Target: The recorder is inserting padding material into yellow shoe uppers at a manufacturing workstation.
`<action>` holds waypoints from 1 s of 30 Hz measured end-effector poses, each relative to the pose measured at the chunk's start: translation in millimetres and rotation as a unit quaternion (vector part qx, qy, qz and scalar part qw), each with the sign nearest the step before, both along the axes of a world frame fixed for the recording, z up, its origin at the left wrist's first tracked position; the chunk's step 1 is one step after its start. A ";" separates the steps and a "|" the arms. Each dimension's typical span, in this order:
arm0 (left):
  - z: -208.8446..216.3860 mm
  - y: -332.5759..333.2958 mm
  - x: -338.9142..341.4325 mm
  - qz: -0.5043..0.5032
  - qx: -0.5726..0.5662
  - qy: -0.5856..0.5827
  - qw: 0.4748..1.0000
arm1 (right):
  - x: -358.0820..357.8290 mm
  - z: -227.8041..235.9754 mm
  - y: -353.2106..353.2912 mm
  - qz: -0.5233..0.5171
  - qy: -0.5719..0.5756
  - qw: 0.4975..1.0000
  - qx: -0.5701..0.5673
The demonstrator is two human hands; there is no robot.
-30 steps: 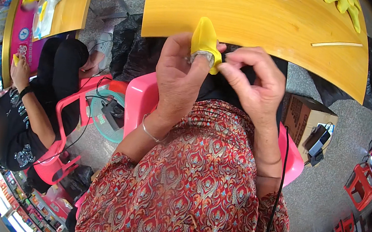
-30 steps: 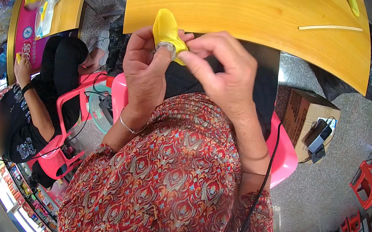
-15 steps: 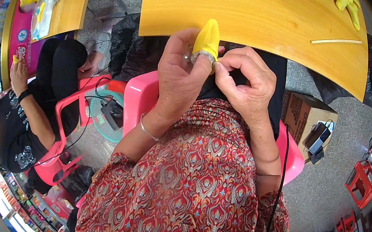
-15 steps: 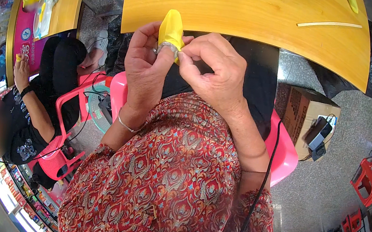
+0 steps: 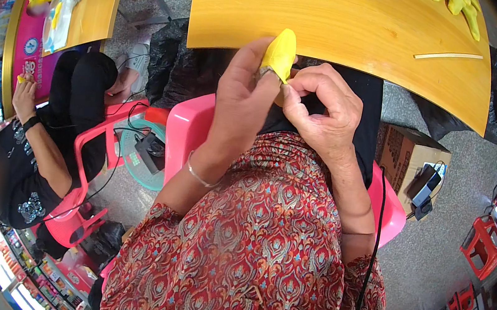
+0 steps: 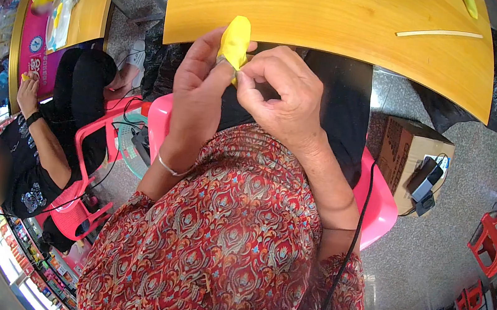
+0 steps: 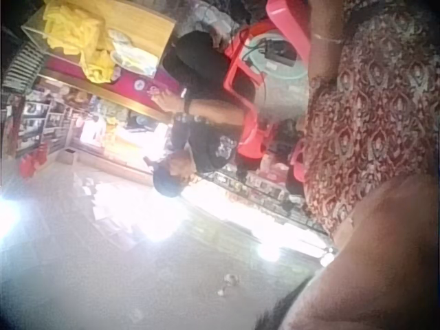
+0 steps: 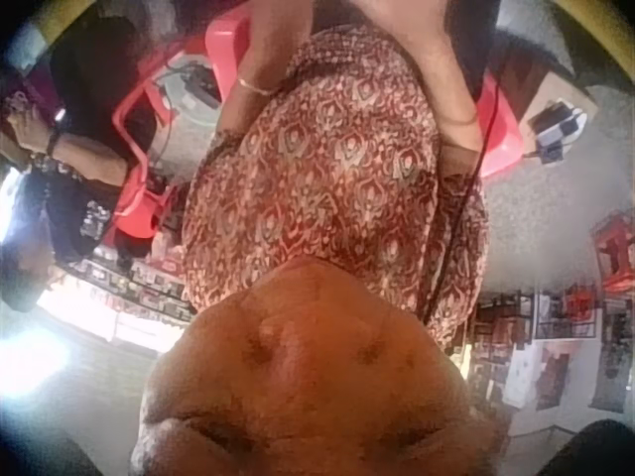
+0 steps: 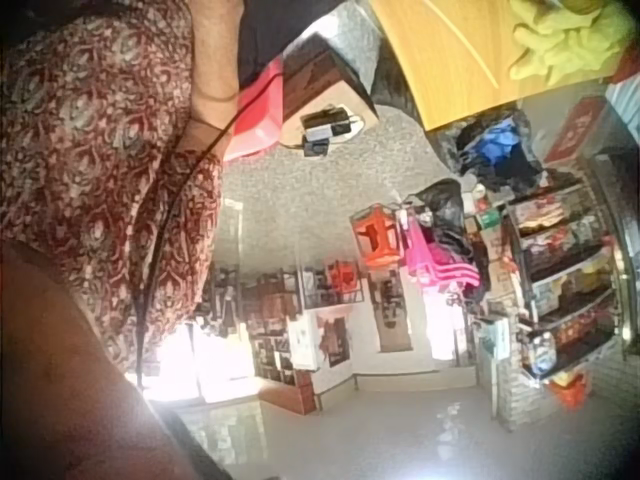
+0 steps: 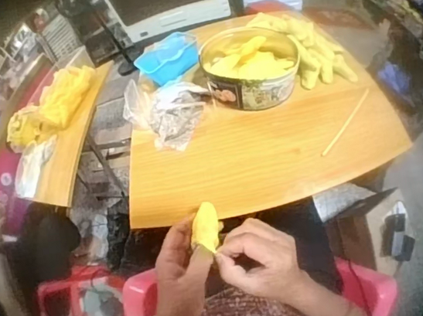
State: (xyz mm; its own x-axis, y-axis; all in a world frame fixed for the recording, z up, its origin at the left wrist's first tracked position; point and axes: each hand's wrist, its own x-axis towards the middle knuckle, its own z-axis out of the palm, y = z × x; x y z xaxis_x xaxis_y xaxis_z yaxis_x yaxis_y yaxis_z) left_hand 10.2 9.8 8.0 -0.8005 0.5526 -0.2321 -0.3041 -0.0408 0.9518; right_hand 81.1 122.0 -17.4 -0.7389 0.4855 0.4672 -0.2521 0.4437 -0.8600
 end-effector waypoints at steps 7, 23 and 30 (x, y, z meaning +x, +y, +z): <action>1.4 -10.0 -1.8 -0.023 0.009 0.034 0.999 | 0.2 -0.7 0.4 0.013 0.014 1.000 0.018; -0.1 -3.1 -5.6 0.011 0.107 -0.089 0.990 | 3.2 -14.3 9.3 0.049 -0.029 0.957 -0.283; -7.0 -11.4 -13.4 -0.074 0.204 -0.289 0.933 | 3.8 -6.3 4.7 0.077 -0.066 0.926 -0.364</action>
State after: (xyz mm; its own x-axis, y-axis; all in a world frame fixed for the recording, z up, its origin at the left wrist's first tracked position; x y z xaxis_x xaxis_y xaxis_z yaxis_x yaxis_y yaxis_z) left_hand -3.2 -1.6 1.0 -0.5155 0.7833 -0.3475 -0.7920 -0.2806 0.5422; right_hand 84.9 126.7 -23.7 -0.8526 0.5209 -0.0419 -0.1355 -0.2977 -0.9450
